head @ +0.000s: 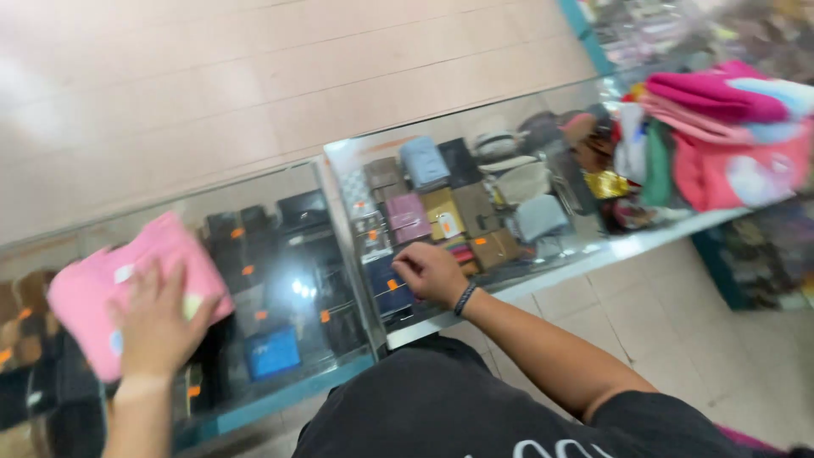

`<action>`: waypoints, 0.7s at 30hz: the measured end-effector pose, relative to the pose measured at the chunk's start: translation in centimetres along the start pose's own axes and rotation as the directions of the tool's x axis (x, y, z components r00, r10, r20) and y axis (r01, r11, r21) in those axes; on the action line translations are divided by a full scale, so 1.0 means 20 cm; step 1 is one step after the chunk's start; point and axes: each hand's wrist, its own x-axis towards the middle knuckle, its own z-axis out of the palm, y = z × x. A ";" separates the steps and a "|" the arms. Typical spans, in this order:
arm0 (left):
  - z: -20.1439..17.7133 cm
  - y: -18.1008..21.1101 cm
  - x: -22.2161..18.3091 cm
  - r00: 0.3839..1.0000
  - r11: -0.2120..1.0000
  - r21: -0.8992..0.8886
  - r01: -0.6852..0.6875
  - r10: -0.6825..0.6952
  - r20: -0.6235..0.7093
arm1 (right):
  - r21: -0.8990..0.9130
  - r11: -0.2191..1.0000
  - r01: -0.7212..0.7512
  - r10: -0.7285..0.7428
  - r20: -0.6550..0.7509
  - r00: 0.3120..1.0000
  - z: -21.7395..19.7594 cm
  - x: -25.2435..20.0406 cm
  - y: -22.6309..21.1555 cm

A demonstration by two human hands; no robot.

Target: Folding and arranging various colorful sweaters and shirts on a glass display counter in a retail environment.

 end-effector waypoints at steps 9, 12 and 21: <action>0.31 -0.68 -0.01 0.876 0.914 0.355 -0.196 0.326 -0.356 | -0.019 0.999 -0.030 0.033 0.175 0.984 -0.17 -0.11 -0.03; 0.35 -0.63 0.02 0.790 0.907 0.393 -0.152 0.350 -0.502 | -0.127 0.989 -0.077 0.089 0.092 0.992 -0.41 -0.16 0.04; 0.57 0.51 -0.11 0.999 0.987 0.158 0.038 -0.032 -0.039 | -0.578 0.785 -0.225 -0.175 -0.555 0.813 -1.78 -0.26 0.24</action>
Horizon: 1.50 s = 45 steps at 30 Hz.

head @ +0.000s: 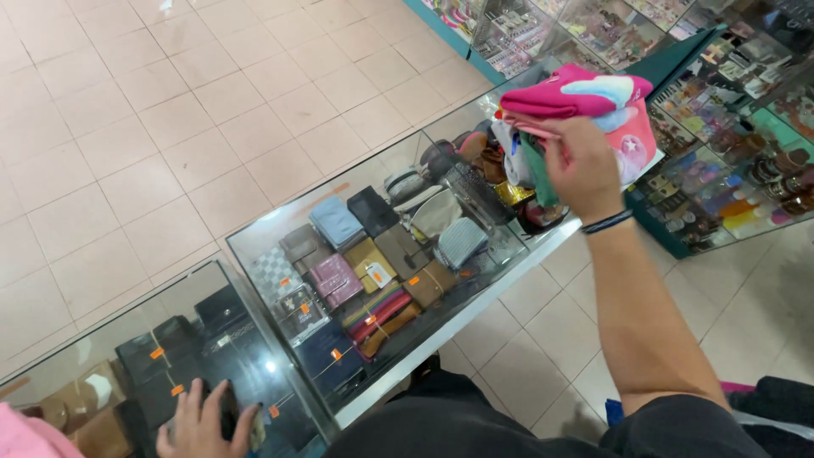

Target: Folding and arranging various colorful sweaters and shirts on a glass display counter in a retail environment.

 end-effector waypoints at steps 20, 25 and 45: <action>-0.01 1.22 0.19 0.981 0.929 -0.319 -0.187 0.193 -0.014 | -0.274 0.916 0.292 -0.262 0.142 0.955 0.01 0.42 1.08; -0.22 1.56 0.27 0.967 0.741 -0.633 -0.224 0.252 -0.047 | -0.193 0.918 0.347 -0.371 -0.105 0.922 0.10 0.63 0.86; -0.38 1.64 0.31 0.871 -0.573 -0.679 0.460 0.144 0.469 | 0.505 0.652 0.566 -0.638 -0.038 0.769 0.51 -0.41 -0.15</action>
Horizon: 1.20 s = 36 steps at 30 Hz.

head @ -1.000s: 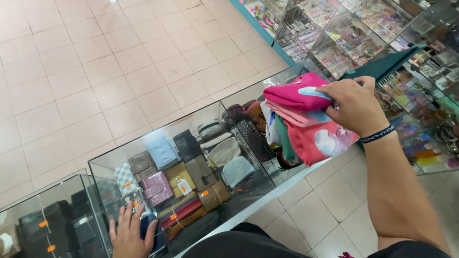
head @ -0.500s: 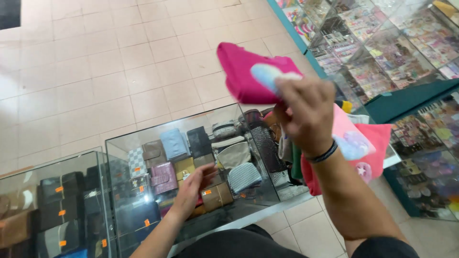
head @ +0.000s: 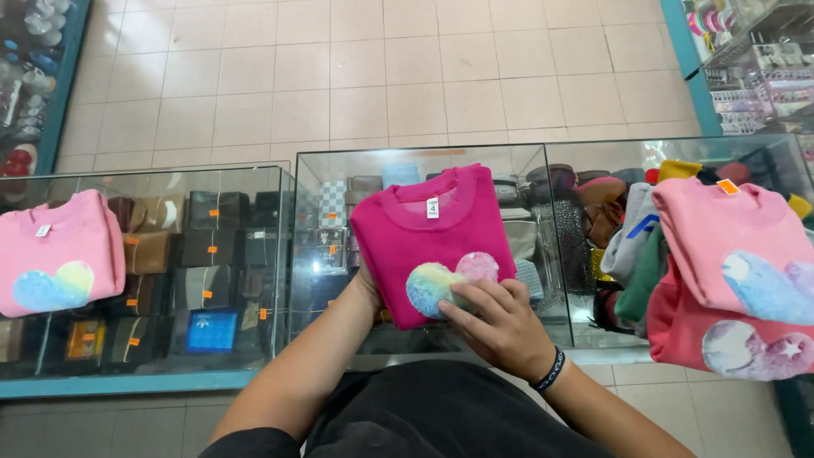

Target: Folding and arranging various colorful sweaters and shirts on a glass display counter in a retail environment.

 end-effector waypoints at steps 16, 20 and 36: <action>-0.18 0.25 -0.04 0.974 0.773 0.625 -0.111 0.210 -0.086 | 0.281 -0.143 -0.949 0.767 0.638 0.074 0.23 0.04 0.01; -0.36 0.36 -0.13 0.910 0.655 0.752 -0.078 0.355 -0.216 | 0.210 -0.148 -0.967 0.784 0.620 0.015 0.19 0.19 -0.09; -0.43 0.28 -0.14 0.998 0.816 0.578 0.018 0.017 -0.055 | 0.553 -0.135 -0.822 0.899 0.416 0.133 0.48 0.02 -0.12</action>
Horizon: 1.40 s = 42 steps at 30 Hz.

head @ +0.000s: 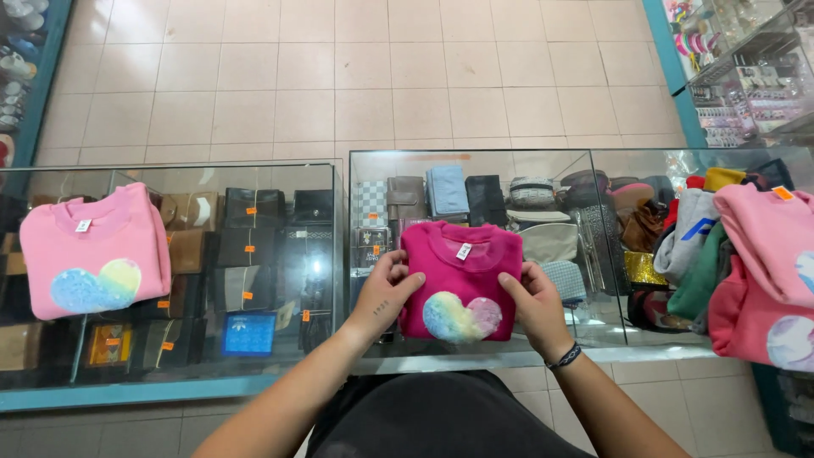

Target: Folding and arranging various colorful sweaters and shirts on a glass display counter in a retail environment.

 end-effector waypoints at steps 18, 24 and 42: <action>0.01 0.16 0.02 0.997 0.993 0.095 0.068 -0.066 -0.026 | 0.174 0.960 -0.221 0.203 0.117 0.972 0.11 -0.08 -0.25; 0.03 0.32 -0.01 0.995 0.956 0.282 -0.080 0.093 -0.035 | 0.286 0.953 -0.105 0.123 -0.046 0.991 0.18 -0.09 -0.17; 0.13 0.05 0.03 0.571 -0.015 0.741 -0.671 0.627 0.530 | 0.058 0.971 -0.233 0.226 0.113 0.968 0.14 -0.10 -0.20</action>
